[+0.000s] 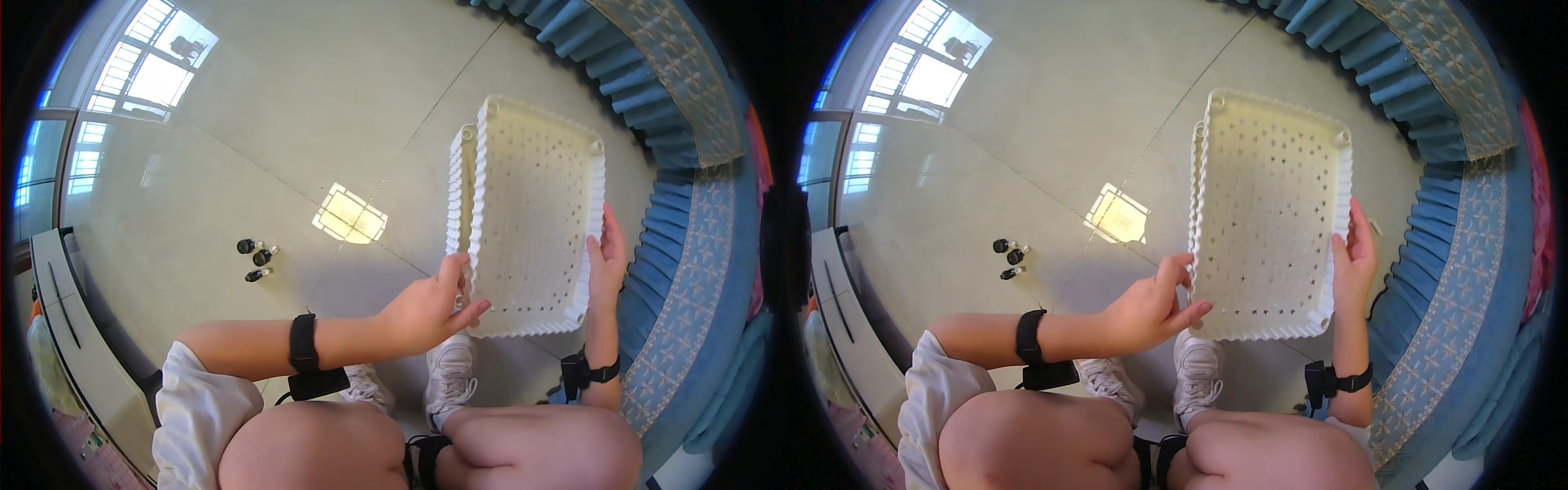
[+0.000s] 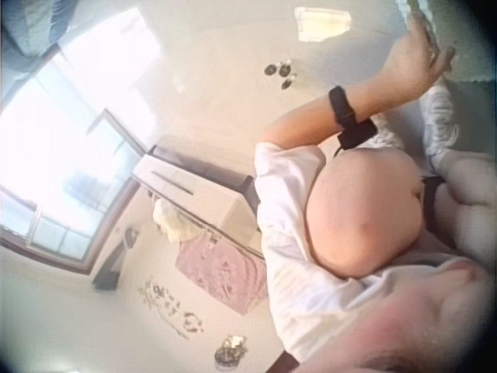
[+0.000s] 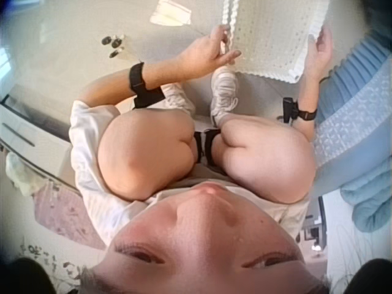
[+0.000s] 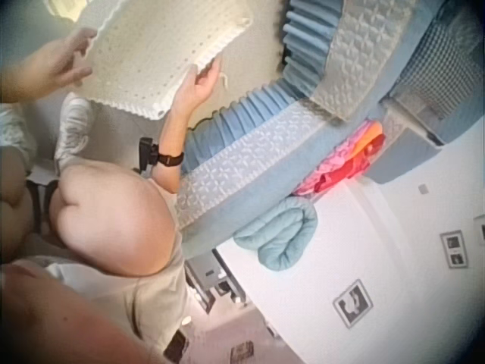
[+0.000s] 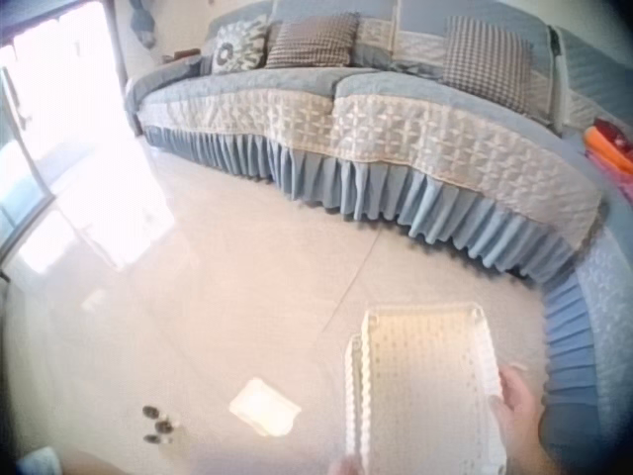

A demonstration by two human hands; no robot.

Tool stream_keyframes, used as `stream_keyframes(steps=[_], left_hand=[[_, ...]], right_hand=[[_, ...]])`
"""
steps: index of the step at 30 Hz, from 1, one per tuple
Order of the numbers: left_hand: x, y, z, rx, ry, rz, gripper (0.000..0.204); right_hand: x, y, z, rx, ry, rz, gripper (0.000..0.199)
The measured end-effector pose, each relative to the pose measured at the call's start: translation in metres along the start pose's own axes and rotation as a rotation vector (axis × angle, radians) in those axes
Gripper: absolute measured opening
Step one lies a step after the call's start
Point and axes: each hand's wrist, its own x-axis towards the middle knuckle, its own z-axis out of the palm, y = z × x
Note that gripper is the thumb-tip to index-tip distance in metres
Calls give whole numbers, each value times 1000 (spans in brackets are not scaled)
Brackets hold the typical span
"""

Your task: Assembling a white plastic multi-tier storage rack on the floor.

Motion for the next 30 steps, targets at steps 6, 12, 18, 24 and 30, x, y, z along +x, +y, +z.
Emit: stream_keyframes(steps=[6, 12, 18, 24, 30], left_hand=[[8, -27, 9, 266, -110, -47, 54], [16, -31, 6, 305, -50, -36, 44], [22, -39, 0, 307, 27, 45, 36], [22, -43, -2, 333, -2, 37, 36], [23, -41, -3, 338, -1, 51, 39]], right_hand=[[-16, 38, -3, 60, -34, 78, 57], [-7, 30, 5, 17, 8, 28, 54], [0, 49, 13, -33, -1, 57, 54], [3, 51, 20, 6, -26, 6, 54], [5, 63, 10, -57, -29, -41, 55]])
